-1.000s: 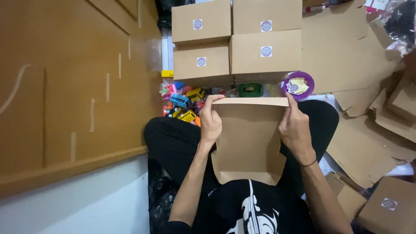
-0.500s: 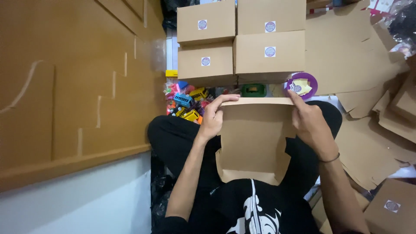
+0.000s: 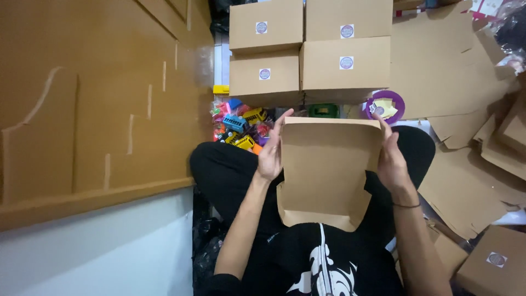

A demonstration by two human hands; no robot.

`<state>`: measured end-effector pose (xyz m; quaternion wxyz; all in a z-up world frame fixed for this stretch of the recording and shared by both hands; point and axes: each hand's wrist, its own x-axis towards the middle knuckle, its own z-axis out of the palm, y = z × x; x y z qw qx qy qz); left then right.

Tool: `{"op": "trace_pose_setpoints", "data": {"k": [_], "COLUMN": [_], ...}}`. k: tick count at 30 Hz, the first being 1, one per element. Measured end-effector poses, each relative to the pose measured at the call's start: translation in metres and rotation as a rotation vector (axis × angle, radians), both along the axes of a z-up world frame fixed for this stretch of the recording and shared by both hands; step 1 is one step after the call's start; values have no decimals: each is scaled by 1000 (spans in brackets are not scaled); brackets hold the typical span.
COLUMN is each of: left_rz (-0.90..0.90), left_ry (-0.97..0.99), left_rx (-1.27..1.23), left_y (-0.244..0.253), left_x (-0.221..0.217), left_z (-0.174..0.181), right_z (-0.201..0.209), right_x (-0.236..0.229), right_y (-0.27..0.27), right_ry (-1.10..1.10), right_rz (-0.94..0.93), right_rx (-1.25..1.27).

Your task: Assembling a cardboard box by folding pre-cut flaps into a 3D structure

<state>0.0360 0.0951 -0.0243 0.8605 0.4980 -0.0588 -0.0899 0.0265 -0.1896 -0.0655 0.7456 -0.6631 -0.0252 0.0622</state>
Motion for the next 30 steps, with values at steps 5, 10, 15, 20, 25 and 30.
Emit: {"op": "trace_pose_setpoints", "data": {"k": [5, 10, 15, 20, 25, 30], "left_rz": [149, 223, 378, 354, 201, 49], "left_ry": [227, 258, 316, 167, 89, 185], "left_rx": [352, 203, 14, -174, -392, -278], "left_y": [-34, -11, 11, 24, 21, 27], "left_x": [-7, 4, 18, 47, 42, 10], "left_z": [72, -11, -23, -9, 32, 28], "right_z": [0, 21, 9, 2, 55, 103], "right_x": [5, 9, -5, -1, 15, 10], "right_y": [13, 18, 1, -5, -5, 3], "right_ry": [86, 108, 319, 383, 247, 149], "right_rz": [-38, -9, 139, 75, 9, 13], "right_rx": [-61, 82, 257, 209, 95, 78]}}
